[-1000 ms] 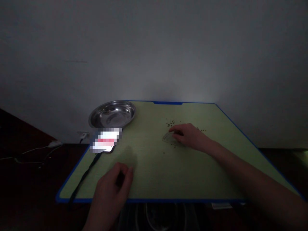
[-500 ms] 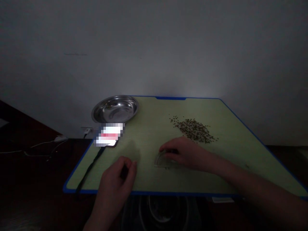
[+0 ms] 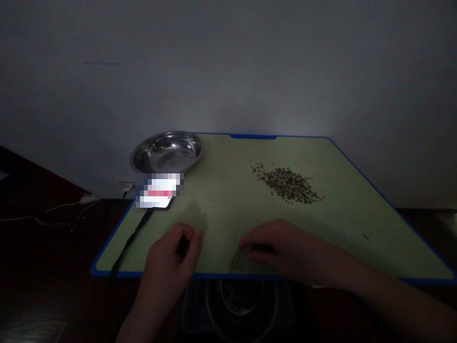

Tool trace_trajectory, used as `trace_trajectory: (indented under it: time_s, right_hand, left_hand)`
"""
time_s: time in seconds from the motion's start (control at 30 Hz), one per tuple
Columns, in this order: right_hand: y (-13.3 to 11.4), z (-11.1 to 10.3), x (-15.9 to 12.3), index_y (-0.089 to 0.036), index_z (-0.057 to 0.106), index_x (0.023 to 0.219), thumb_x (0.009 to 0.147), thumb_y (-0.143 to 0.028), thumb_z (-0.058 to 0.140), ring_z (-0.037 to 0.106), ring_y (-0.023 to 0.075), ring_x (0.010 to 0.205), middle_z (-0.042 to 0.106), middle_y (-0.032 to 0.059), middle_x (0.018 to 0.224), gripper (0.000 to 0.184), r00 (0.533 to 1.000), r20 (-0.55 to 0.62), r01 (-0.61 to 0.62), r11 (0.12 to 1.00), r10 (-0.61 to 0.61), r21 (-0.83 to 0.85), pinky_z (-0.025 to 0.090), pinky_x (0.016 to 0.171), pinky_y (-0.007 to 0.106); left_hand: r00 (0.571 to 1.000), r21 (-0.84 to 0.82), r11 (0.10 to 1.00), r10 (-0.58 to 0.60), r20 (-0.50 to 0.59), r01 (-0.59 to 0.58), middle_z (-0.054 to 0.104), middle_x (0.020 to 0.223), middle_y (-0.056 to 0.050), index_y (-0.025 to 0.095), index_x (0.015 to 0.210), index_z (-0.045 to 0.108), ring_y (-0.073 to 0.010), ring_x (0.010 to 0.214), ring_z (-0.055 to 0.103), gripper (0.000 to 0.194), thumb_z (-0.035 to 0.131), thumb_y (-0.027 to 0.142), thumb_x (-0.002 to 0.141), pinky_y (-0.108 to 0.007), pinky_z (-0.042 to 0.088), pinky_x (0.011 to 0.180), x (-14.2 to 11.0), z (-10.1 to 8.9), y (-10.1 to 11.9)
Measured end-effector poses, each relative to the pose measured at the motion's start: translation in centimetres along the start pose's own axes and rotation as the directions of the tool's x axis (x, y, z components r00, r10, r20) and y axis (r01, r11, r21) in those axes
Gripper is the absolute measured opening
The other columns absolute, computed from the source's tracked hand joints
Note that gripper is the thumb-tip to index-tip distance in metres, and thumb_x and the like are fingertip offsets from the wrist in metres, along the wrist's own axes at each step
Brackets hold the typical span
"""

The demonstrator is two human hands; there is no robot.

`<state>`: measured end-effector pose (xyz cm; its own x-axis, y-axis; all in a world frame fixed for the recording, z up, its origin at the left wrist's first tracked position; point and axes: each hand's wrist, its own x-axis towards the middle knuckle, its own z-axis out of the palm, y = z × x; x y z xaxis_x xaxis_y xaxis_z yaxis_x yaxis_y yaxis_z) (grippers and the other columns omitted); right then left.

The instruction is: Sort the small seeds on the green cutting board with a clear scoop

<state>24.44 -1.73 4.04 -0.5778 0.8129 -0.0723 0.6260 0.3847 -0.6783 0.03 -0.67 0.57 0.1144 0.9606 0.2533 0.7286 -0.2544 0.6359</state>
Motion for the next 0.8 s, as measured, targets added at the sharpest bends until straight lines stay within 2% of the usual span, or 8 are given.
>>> trace_trajectory:
  time_s: [0.23, 0.37, 0.43, 0.5, 0.57, 0.6, 0.67, 0.8]
  right_hand:
    - [0.2, 0.0, -0.6, -0.026, 0.075, 0.103, 0.087, -0.021, 0.063, 0.070, 0.0156, 0.083, 0.078, 0.0006, 0.095, 0.021, 0.996, -0.085, -0.005, 0.999, 0.008, 0.035, 0.049, 0.075, 0.025]
    - [1.4, -2.2, -1.4, -0.026, 0.074, 0.103, 0.088, -0.021, 0.060, 0.068, 0.0144, 0.073, 0.077, -0.0002, 0.089, 0.021, 0.971, -0.227, -0.077, 0.997, 0.077, 0.011, 0.048, 0.067, 0.025]
    - [2.7, -4.1, -2.1, -0.026, 0.073, 0.101, 0.088, -0.026, 0.058, 0.066, 0.0158, 0.070, 0.076, 0.0008, 0.085, 0.019, 0.930, -0.334, -0.172, 0.985, 0.154, -0.025, 0.048, 0.063, 0.027]
    - [4.4, -5.9, -2.9, -0.024, 0.071, 0.096, 0.087, -0.032, 0.059, 0.065, 0.0175, 0.070, 0.075, 0.0026, 0.083, 0.017, 0.862, -0.452, -0.262, 0.965, 0.229, -0.010, 0.047, 0.062, 0.029]
    - [6.1, -7.2, -3.6, -0.022, 0.067, 0.092, 0.086, -0.035, 0.059, 0.064, 0.0180, 0.068, 0.072, 0.0030, 0.078, 0.016, 0.807, -0.513, -0.332, 0.943, 0.292, 0.015, 0.047, 0.061, 0.029]
    - [6.9, -7.5, -3.8, -0.022, 0.066, 0.090, 0.086, -0.036, 0.059, 0.062, 0.0178, 0.066, 0.070, 0.0027, 0.075, 0.016, 0.798, -0.518, -0.347, 0.938, 0.308, 0.024, 0.046, 0.060, 0.030]
    - [7.8, -7.6, -3.7, -0.021, 0.064, 0.088, 0.086, -0.035, 0.058, 0.060, 0.0169, 0.063, 0.066, 0.0013, 0.070, 0.016, 0.801, -0.507, -0.354, 0.935, 0.319, 0.028, 0.045, 0.058, 0.029]
    - [7.6, -6.6, -1.9, -0.020, 0.062, 0.084, 0.087, -0.028, 0.055, 0.057, 0.0151, 0.061, 0.064, 0.0001, 0.069, 0.011, 0.857, -0.437, -0.328, 0.943, 0.274, -0.051, 0.041, 0.057, 0.027]
  left_hand:
    - [1.000, 0.017, 1.000, 0.003, -0.006, -0.003, 0.055, 0.054, 0.005, 0.023, 0.065, 0.050, -0.0127, 0.047, 0.051, 0.027, 0.051, 0.039, 0.086, -0.025, 0.038, 0.046, 0.0, -0.1, 0.1]
    - [1.000, 0.026, 1.000, 0.016, -0.014, -0.015, 0.055, 0.054, 0.005, 0.023, 0.066, 0.051, -0.0126, 0.046, 0.052, 0.028, 0.051, 0.040, 0.087, -0.024, 0.039, 0.045, 0.0, -0.1, -0.2]
    - [0.999, 0.022, 0.999, 0.032, -0.020, -0.032, 0.055, 0.053, 0.005, 0.023, 0.066, 0.051, -0.0125, 0.045, 0.052, 0.028, 0.050, 0.040, 0.088, -0.024, 0.040, 0.044, 0.0, 0.0, -0.4]
    - [0.999, 0.013, 0.999, 0.046, -0.022, -0.045, 0.055, 0.052, 0.005, 0.023, 0.066, 0.051, -0.0126, 0.044, 0.053, 0.029, 0.050, 0.041, 0.088, -0.023, 0.040, 0.043, 0.0, 0.0, -0.5]
    - [0.999, 0.012, 0.999, 0.052, -0.017, -0.051, 0.056, 0.052, 0.005, 0.023, 0.066, 0.052, -0.0131, 0.044, 0.054, 0.029, 0.050, 0.042, 0.088, -0.024, 0.040, 0.043, 0.1, 0.0, -0.6]
    - [0.999, 0.015, 0.999, 0.051, -0.011, -0.050, 0.057, 0.053, 0.004, 0.023, 0.066, 0.053, -0.0134, 0.045, 0.055, 0.029, 0.050, 0.042, 0.088, -0.024, 0.041, 0.043, 0.1, 0.0, -0.7]
    - [0.999, 0.020, 0.999, 0.042, -0.007, -0.041, 0.058, 0.054, 0.004, 0.023, 0.066, 0.053, -0.0140, 0.046, 0.057, 0.029, 0.051, 0.043, 0.088, -0.025, 0.042, 0.044, 0.1, 0.0, -0.7]
    - [1.000, 0.004, 1.000, 0.014, -0.003, -0.014, 0.059, 0.055, 0.003, 0.023, 0.065, 0.054, -0.0150, 0.047, 0.058, 0.033, 0.050, 0.047, 0.087, -0.025, 0.045, 0.045, 0.1, -0.1, -0.7]
